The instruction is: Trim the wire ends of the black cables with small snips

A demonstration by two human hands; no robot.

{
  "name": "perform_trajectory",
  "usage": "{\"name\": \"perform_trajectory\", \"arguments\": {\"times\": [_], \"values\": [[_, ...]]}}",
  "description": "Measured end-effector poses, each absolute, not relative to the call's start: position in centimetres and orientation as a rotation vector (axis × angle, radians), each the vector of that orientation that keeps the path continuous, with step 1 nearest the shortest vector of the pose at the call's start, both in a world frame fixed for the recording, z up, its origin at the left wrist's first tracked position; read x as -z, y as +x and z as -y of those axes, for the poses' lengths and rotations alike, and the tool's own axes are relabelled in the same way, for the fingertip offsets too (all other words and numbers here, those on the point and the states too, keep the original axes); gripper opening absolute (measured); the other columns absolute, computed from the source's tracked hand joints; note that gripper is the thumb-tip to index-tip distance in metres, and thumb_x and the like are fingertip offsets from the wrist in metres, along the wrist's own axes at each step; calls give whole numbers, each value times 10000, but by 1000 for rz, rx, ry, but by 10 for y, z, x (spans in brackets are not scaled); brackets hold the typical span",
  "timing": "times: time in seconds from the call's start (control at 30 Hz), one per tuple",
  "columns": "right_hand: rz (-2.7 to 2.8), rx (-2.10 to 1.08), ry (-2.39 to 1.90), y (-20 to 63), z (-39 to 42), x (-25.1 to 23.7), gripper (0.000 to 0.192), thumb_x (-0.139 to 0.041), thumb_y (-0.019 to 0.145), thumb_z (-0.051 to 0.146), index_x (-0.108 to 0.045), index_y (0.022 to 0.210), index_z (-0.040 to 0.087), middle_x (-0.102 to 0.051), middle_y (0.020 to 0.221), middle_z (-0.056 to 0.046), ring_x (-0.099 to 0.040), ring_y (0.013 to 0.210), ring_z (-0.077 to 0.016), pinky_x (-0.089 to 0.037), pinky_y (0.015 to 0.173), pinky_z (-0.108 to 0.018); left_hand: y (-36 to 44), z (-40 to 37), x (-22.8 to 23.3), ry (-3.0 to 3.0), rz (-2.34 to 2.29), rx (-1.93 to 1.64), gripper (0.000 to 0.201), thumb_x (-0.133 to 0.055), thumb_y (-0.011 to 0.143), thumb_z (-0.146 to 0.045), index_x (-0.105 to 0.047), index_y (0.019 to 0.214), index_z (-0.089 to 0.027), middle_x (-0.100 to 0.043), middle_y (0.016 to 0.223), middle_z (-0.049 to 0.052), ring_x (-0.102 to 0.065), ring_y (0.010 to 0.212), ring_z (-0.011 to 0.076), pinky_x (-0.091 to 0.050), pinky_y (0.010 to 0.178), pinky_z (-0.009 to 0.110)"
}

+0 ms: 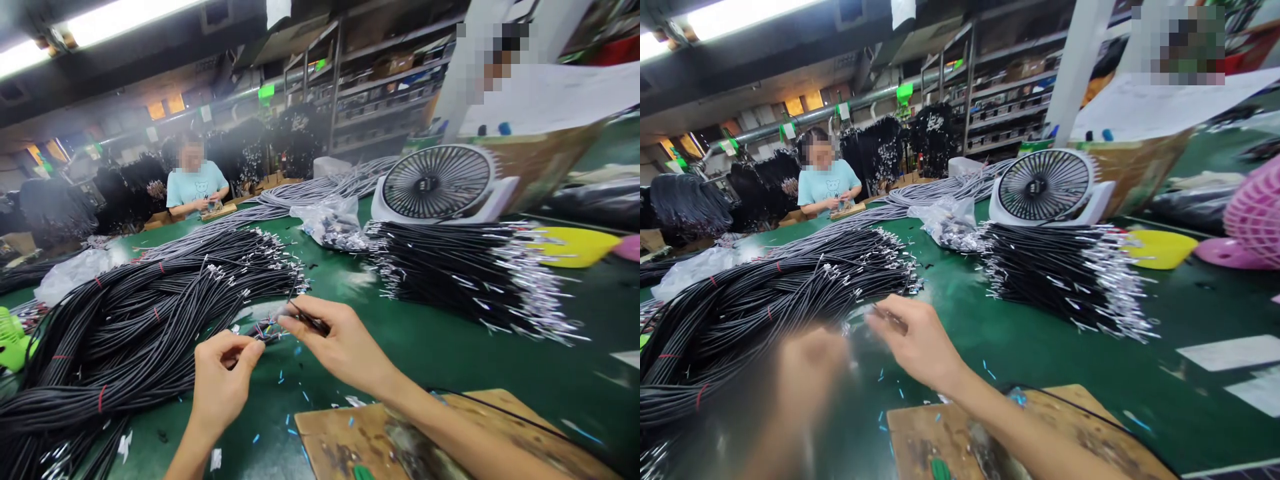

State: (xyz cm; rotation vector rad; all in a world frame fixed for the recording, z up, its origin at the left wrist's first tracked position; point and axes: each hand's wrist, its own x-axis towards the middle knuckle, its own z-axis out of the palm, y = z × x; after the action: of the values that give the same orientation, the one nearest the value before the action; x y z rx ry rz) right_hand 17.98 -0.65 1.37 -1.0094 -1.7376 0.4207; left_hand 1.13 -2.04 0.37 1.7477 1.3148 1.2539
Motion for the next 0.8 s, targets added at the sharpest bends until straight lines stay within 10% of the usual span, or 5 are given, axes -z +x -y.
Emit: {"name": "perform_trajectory", "arguments": {"times": [0.8], "values": [[1766, -408, -857, 177, 9, -8, 164, -540, 751, 149, -657, 640, 120, -566, 551, -14, -470, 493, -101, -373, 466, -211, 16, 22, -5, 1797, -1348, -1240, 162, -615, 723, -266, -687, 618, -166, -600, 549, -1, -517, 488, 108, -375, 449, 186]]}}
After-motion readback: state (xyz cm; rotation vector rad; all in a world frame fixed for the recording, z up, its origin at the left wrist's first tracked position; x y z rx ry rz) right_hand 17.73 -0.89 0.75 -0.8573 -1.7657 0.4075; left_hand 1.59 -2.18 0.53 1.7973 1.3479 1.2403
